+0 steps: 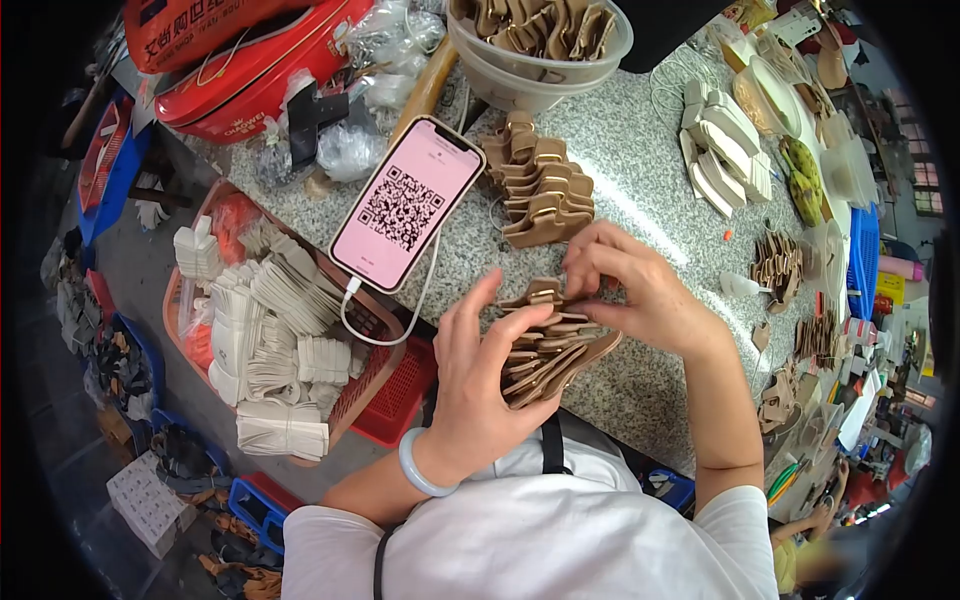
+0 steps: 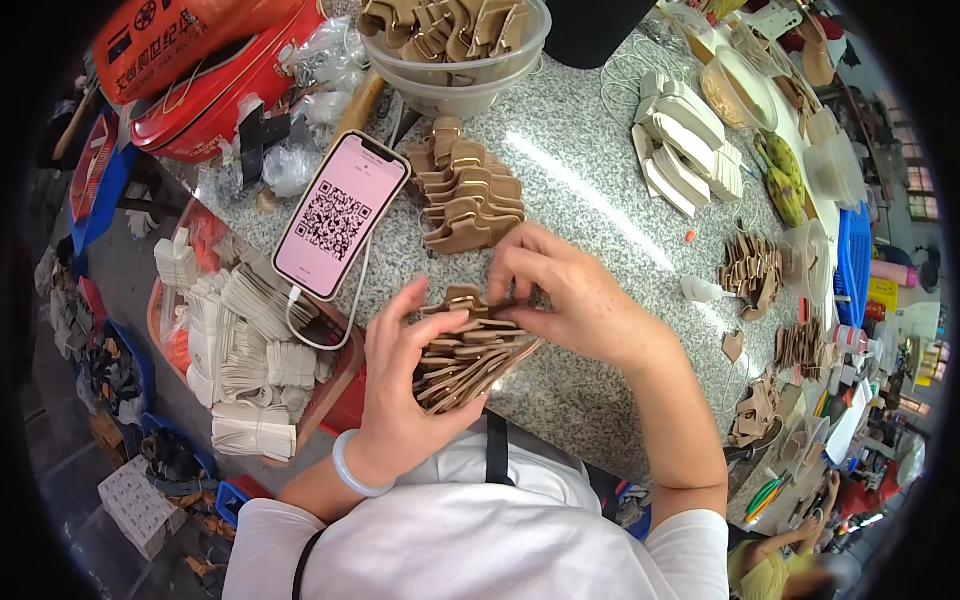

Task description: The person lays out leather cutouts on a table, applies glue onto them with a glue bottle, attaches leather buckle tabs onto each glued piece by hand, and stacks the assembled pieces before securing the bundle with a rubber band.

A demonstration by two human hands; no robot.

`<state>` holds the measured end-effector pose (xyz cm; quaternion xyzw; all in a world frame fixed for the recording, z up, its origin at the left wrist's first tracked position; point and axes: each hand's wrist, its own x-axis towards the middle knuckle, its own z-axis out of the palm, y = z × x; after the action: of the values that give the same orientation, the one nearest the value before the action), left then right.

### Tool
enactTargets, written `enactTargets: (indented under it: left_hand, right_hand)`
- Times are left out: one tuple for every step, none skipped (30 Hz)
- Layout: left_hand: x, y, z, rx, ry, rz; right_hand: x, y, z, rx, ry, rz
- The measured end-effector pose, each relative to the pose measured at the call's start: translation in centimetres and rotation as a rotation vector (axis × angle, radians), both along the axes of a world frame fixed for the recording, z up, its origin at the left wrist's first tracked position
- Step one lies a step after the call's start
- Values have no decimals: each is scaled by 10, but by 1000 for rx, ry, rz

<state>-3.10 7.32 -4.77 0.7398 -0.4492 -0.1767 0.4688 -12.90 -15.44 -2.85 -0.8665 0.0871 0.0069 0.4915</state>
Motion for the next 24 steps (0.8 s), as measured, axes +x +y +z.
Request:
enactTargets:
  left_hand:
    - [3, 0, 1, 15, 9, -20]
    - [5, -1, 0, -14, -21, -35]
    - [5, -1, -3, -51, 32, -44]
    - [5, -1, -6, -90, 84, -53]
    - [6, -3, -8, -133, 111, -55]
    - [8, -4, -8, -134, 110, -59]
    - [10, -5, -9, -137, 68, -72]
    - [12, -6, -10, -140, 25, -87]
    - [13, -8, -12, -140, 22, -95]
    - [15, -10, -14, -168, -18, -95]
    - [17, -12, -16, -195, -57, -96]
    - [19, -14, -16, -196, -59, -102]
    - [21, -15, -17, -208, -81, -93]
    - [23, -16, -17, -219, -103, -82]
    - [24, -16, -16, -219, -103, -84]
    - [25, -15, -15, -169, -84, -80]
    - [26, -15, -14, -120, -64, -75]
    - [28, -16, -13, -120, -63, -75]
    - [30, -17, -13, -108, -131, -62]
    - [31, -18, -13, -97, -199, -50]
    - [31, -17, -12, -85, -241, -23]
    - [32, -20, -13, -105, -245, -27]
    - [34, -23, -14, -125, -249, -31]
    - [38, -24, -16, -148, -190, -89]
  right_hand:
    - [0, -1, 2, 61, -7, 6]
    - [0, -5, 0, 61, -9, 3]
    - [-2, -10, -5, 38, -114, 0]
    - [-1, -13, -8, 15, -220, -4]
    - [-2, -12, -10, 4, -212, -193]
    - [4, -13, -10, -131, -275, -257]
    - [10, -13, -10, -266, -337, -323]
    - [16, -11, -10, -289, -336, -365]
    - [20, -9, -10, -322, -323, -364]
    - [24, -8, -11, -355, -311, -363]
    - [29, -8, -15, -391, -351, -348]
    - [29, -9, -18, -392, -352, -354]
    - [29, -9, -20, -398, -321, -346]
    - [28, -9, -21, -403, -290, -336]
    - [27, -8, -17, -384, -214, -330]
    - [26, -10, -17, -384, -213, -331]
    - [24, -12, -18, -364, -238, -292]
    - [23, -13, -18, -345, -264, -251]
    - [21, -13, -17, -321, -255, -234]
    - [20, -14, -14, -265, -233, -199]
    - [19, -15, -11, -209, -211, -164]
    - [18, -17, -6, -130, -162, -134]
    - [17, -21, -7, -129, -160, -132]
    - [15, -25, -10, -58, -195, -116]
